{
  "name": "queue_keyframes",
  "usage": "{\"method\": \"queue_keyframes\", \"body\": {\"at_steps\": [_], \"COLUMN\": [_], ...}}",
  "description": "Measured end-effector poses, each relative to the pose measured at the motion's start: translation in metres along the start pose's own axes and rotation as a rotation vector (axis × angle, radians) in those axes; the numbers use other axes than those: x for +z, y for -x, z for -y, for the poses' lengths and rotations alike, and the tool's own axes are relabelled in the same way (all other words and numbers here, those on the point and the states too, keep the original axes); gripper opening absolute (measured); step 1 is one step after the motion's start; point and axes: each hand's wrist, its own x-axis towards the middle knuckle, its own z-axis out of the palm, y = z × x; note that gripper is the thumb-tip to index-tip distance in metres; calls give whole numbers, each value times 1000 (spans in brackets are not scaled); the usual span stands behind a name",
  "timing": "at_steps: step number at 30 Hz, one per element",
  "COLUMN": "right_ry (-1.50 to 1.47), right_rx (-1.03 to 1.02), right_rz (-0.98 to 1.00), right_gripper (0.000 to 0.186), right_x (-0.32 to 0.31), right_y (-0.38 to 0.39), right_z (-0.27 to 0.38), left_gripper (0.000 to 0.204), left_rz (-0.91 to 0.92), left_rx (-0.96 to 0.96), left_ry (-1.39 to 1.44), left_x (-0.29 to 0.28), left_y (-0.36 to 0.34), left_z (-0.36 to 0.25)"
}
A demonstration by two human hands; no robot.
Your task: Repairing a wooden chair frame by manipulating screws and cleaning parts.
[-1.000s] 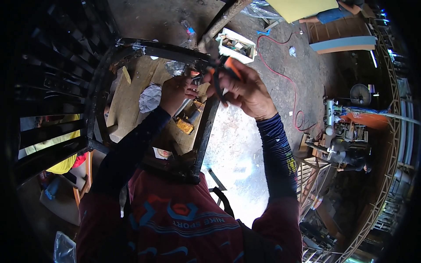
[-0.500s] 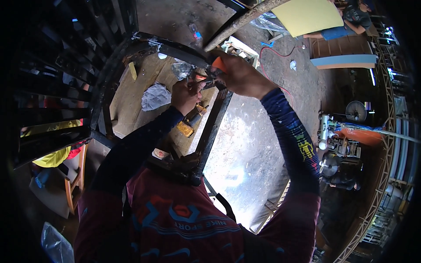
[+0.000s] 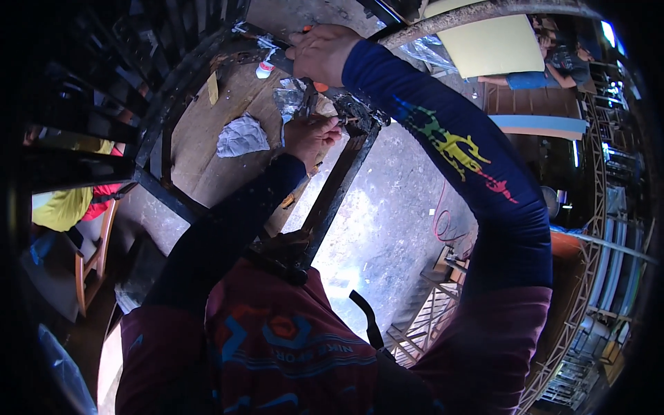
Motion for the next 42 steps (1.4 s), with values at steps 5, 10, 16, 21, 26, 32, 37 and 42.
{"method": "queue_keyframes", "body": {"at_steps": [5, 10, 16, 21, 26, 32, 37, 42], "right_ry": [325, 204, -525, -2019, -2465, -2459, -2044, -1964], "right_rx": [-99, -209, 262, 176, -271, -394, 241, 245], "right_rz": [175, -27, 142, -597, -1590, -1999, -1605, -1007], "right_gripper": [16, 10, 39, 53, 57, 49, 43, 45], "right_x": [1, 21, -13, 19, 60, 19, -41, -85], "right_y": [-51, -56, 44, 170, 187, 181, 230, 174], "right_z": [5, 11, -5, 38, 136, 151, 80, 25], "left_gripper": [15, 15, 16, 12, 10, 10, 10, 11], "left_rz": [62, 106, 112, -47, -258, -301, -311, -277], "left_rx": [-50, -140, -111, 28, 142, 233, 330, 316], "left_ry": [28, 7, -24, 252, 130, 164, 139, 273], "left_x": [-5, -10, -2, -2, 24, 26, 34, 35], "left_y": [-4, -17, -8, -6, -4, -2, -5, -7], "left_z": [3, 6, 4, 22, 31, 34, 50, 54]}}
